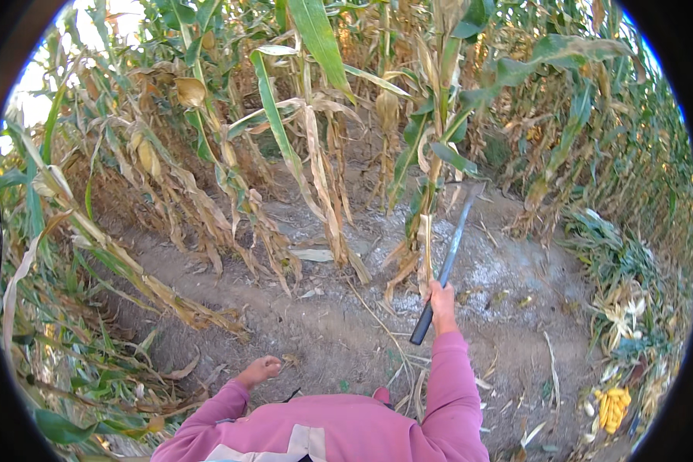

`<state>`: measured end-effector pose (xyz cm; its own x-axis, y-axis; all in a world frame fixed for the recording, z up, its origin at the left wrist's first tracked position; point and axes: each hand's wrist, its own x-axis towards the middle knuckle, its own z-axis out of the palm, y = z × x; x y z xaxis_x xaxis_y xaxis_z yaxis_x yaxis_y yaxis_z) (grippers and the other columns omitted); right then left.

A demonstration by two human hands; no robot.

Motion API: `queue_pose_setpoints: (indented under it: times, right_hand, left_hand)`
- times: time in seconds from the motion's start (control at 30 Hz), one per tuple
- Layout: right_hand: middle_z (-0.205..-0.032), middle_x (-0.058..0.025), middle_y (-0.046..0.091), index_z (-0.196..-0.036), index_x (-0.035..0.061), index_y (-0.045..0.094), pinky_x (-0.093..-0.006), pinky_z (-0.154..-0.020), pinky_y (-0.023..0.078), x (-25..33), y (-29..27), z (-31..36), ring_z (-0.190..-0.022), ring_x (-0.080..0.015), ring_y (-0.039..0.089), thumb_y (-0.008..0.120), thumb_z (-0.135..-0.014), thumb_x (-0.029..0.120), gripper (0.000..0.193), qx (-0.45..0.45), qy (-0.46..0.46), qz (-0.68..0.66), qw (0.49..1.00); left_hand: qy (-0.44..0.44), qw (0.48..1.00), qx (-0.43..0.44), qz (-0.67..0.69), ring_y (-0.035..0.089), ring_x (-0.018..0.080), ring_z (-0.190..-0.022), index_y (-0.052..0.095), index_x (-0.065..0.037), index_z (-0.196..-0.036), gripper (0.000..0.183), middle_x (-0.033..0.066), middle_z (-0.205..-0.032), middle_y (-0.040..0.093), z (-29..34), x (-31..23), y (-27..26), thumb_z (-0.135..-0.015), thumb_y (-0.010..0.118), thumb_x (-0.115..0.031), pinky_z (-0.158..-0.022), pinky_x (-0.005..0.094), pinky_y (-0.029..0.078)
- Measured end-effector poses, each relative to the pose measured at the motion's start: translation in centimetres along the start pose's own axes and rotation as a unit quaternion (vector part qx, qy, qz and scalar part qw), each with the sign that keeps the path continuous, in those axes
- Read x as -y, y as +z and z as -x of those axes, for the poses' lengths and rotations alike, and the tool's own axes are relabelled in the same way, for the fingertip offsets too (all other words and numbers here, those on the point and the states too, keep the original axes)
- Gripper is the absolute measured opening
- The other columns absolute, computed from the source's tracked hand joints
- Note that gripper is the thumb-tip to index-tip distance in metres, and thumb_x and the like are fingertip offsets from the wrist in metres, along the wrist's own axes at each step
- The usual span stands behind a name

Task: The person walks through a cornfield, uses a sickle to cut corn stalks, removes the cobs, and drops them onto a growing pile on the ground. The person repeats this process multiple times while moving between rows.

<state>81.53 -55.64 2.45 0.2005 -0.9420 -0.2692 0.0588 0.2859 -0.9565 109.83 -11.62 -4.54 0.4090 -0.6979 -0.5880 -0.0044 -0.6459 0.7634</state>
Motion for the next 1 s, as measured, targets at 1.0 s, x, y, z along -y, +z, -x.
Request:
queue_pose_setpoints:
  times: [1.0]
  right_hand:
    - [-0.065, 0.0018, 0.044, -0.104, 0.0146, 0.050, -0.0234, -0.042, 0.038, -5.2, 0.2, 2.8, -0.049, -0.0083, 0.043, 0.056, -0.090, 0.026, 0.019, 0.055, 0.174, -0.224, 0.957]
  left_hand:
    - [0.028, 0.987, -0.023, -0.156, 0.063, 0.0283, -0.084, 0.063, -0.005, -0.100, 0.033, 0.0145, -0.089, 0.066, -3.8, 2.4, -2.4, -0.083, 0.058, -0.033, -0.075, 0.0385, 0.048]
